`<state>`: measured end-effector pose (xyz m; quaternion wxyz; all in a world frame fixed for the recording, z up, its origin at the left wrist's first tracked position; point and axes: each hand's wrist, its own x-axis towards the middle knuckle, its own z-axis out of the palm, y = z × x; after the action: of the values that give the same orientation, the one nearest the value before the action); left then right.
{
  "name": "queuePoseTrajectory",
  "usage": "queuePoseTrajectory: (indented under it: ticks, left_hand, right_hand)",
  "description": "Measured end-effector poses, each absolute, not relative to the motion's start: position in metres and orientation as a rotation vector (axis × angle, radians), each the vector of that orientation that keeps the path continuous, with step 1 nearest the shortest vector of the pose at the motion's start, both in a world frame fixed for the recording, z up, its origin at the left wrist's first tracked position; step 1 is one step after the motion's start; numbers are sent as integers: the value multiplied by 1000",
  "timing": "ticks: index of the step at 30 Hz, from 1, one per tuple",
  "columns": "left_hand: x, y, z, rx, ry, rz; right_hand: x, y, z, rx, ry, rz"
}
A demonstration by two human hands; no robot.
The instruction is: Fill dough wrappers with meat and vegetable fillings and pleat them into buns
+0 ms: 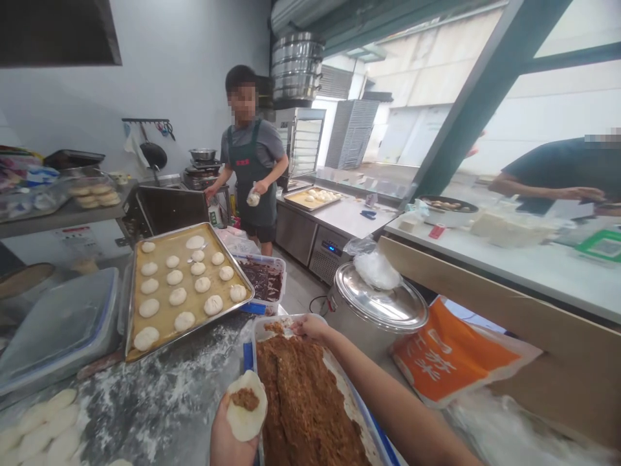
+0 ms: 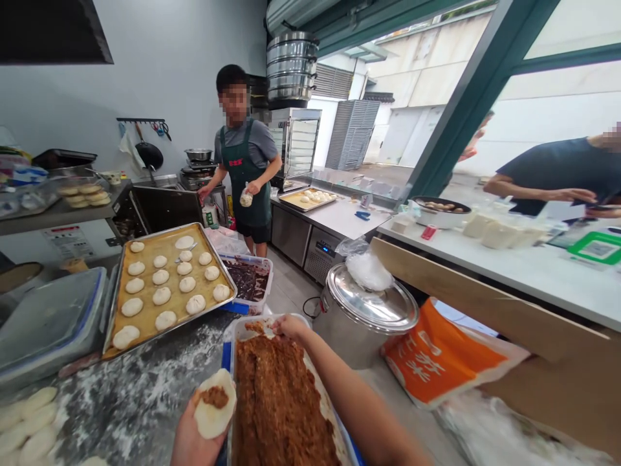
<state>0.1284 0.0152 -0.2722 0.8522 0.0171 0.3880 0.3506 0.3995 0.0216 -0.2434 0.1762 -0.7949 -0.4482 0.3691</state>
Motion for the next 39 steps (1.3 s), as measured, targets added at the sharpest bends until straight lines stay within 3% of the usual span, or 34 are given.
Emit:
queuePoseTrajectory:
  ticks: [7,12,18,27,34,39]
  left_hand:
    - [133,32,-231,84,742,894]
    - [152,19,-197,70,615,886]
    - [155,-7,-172,58,599,911]
    - [124,-25,-177,162,610,850]
    - [115,-43,-180,263,669,671]
    - [111,-53,-181,318,714,616]
  right_hand:
    - [354,-13,-210,-1775,-1372,1106]
    - [296,-58,-199,-1456,-1393,674]
    - [252,-105,-212,-1595,-1598,407]
    - [267,-152,-155,-1779,-1753,466]
    - [257,-164,-166,-1710,-1815,318]
    - [266,-165,-167,-1643,-1664,659]
